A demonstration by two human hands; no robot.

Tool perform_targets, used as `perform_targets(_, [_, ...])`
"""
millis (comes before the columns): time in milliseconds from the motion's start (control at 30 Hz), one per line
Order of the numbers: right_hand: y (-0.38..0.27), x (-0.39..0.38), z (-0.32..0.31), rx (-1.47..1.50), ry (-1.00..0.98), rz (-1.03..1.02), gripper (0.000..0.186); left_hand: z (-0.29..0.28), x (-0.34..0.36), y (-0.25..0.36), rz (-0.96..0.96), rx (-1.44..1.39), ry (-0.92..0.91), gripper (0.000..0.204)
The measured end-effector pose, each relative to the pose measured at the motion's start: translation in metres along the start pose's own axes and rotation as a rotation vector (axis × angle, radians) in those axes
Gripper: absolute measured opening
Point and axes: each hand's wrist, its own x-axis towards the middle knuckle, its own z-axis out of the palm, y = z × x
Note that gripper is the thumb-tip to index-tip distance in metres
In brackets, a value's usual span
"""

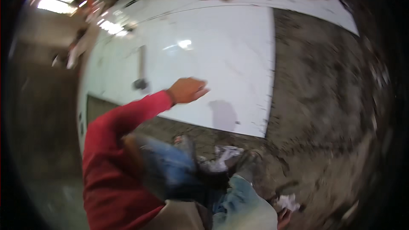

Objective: The person prepares a floor surface with mortar using a trowel and then places a large floor tile, using a wooden board and their hands to level it.

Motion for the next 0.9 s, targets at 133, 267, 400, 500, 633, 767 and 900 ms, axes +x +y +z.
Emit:
perform_targets(133, [-0.104,0.014,-0.034,0.202,-0.444,-0.574,0.069,-0.003,-0.092,-0.087,-0.339,-0.143,0.241,0.021])
perform_targets(267, [-0.186,0.029,-0.022,0.134,-0.529,-0.467,0.056,0.019,-0.126,-0.161,-0.476,-0.026,0.683,0.024])
perform_targets(400, [-0.224,0.048,-0.026,0.108,-0.664,-0.373,0.043,0.077,-0.154,-0.216,-0.443,-0.329,0.722,0.030])
perform_targets(500, [-0.249,0.054,-0.053,0.099,-0.856,-0.470,0.034,0.132,-0.207,-0.290,-0.385,-1.139,0.705,0.034])
perform_targets(633, [-0.224,0.016,-0.086,0.077,-0.329,-0.549,0.020,0.046,-0.124,-0.249,-0.459,-0.136,0.570,0.025])
perform_targets(767, [-0.127,-0.030,-0.099,0.223,0.084,-0.231,0.024,-0.045,-0.046,-0.240,-0.101,0.071,0.588,0.030])
perform_targets(900, [-0.008,-0.018,-0.071,0.377,0.295,0.134,0.029,-0.133,-0.021,-0.193,-0.106,0.536,0.468,0.031])
